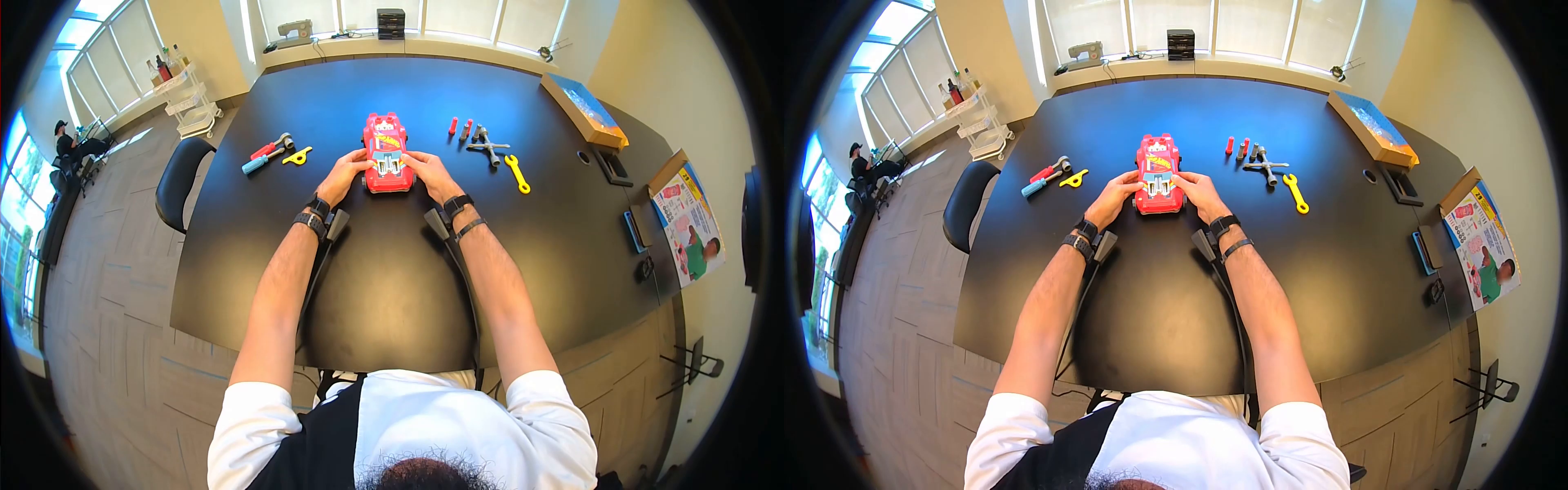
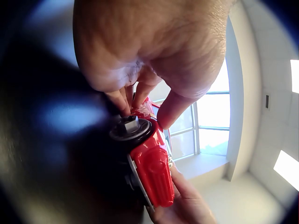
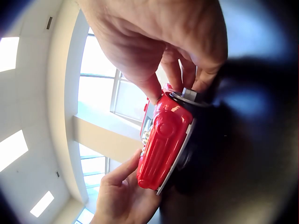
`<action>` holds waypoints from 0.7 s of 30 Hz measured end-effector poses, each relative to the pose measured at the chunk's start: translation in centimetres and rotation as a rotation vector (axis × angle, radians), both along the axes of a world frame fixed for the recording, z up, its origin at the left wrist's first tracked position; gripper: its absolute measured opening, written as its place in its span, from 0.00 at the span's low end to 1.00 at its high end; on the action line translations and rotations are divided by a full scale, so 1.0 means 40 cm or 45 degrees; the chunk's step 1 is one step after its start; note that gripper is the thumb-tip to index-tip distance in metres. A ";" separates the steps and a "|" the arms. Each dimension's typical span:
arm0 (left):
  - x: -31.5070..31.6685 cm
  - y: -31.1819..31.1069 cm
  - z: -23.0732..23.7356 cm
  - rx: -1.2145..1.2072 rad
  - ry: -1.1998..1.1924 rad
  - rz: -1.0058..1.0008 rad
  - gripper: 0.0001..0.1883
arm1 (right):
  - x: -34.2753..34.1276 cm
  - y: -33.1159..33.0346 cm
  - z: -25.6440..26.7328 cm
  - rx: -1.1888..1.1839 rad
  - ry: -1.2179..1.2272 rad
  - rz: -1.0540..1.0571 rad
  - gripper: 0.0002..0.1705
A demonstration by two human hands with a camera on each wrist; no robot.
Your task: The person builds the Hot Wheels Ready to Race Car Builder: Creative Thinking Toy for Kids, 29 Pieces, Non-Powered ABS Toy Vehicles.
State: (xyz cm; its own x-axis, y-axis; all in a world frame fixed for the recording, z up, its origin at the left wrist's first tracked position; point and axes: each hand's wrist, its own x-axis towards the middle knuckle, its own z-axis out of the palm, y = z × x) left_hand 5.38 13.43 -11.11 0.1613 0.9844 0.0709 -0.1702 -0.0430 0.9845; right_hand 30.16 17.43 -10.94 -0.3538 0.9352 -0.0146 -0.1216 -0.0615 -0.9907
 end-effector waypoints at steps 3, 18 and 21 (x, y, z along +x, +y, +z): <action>0.003 0.001 -0.002 0.006 0.004 -0.013 0.31 | 0.000 0.002 -0.003 0.008 -0.004 -0.011 0.27; -0.001 -0.002 0.002 -0.038 0.081 -0.005 0.33 | 0.009 0.007 -0.002 -0.027 -0.045 0.010 0.28; -0.002 -0.002 0.006 -0.044 0.080 -0.007 0.33 | 0.008 -0.001 0.010 -0.045 -0.057 0.004 0.28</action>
